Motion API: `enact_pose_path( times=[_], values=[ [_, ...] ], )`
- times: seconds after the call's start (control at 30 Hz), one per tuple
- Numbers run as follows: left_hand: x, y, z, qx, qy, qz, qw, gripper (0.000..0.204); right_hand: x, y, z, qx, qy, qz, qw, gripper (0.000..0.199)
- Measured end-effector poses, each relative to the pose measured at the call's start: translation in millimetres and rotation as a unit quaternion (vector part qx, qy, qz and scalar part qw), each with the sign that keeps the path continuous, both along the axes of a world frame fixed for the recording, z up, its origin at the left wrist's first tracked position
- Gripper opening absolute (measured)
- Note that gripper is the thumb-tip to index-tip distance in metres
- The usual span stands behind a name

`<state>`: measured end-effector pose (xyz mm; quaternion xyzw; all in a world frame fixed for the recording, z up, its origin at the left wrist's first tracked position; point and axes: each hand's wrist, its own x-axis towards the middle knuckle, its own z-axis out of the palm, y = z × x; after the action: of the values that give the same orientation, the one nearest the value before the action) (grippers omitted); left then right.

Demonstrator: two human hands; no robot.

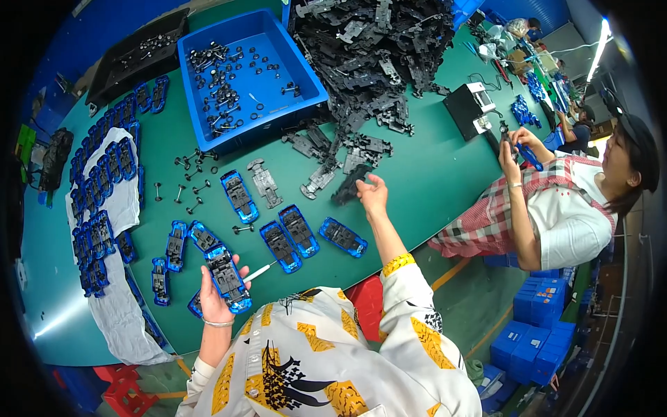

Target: The recorder is seen assembling blue toy car models by attaching chassis and components to the body shells at a factory workbench.

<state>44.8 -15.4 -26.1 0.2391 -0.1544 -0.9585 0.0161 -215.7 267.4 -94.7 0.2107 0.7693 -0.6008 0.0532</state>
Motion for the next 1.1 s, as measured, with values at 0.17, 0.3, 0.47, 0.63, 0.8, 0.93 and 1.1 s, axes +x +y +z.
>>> enact_pose_path(
  times=[0.17,0.3,0.47,0.63,0.8,0.93,1.1],
  values=[
    [7.1,-5.0,0.3,0.002,-0.004,0.006,1.0,0.052,1.7,25.7,12.9,0.344,0.17,0.102,0.918,0.022],
    [5.4,-2.2,0.9,-0.005,-0.008,-0.004,1.0,0.052,14.3,41.5,18.9,0.542,0.301,0.268,0.737,0.016],
    [5.0,2.2,0.6,0.002,-0.002,0.002,1.0,0.052,46.9,54.0,10.9,0.537,0.232,0.308,0.75,0.022],
    [1.5,5.0,-0.5,0.005,-0.001,-0.005,1.0,0.052,76.9,76.9,-8.7,0.45,0.211,0.143,0.856,0.023],
    [2.3,3.1,0.5,0.014,0.002,-0.019,1.0,0.052,73.4,69.7,-16.3,-0.038,-0.129,-0.049,0.99,0.029],
    [12.3,5.3,5.7,0.007,-0.001,-0.01,1.0,0.052,49.0,50.7,-25.5,-0.157,-0.179,-0.106,0.965,0.025],
    [2.5,6.9,4.3,0.026,0.021,-0.041,0.999,0.054,42.2,63.3,-15.5,-0.264,-0.032,-0.122,0.956,0.018]
  ],
)
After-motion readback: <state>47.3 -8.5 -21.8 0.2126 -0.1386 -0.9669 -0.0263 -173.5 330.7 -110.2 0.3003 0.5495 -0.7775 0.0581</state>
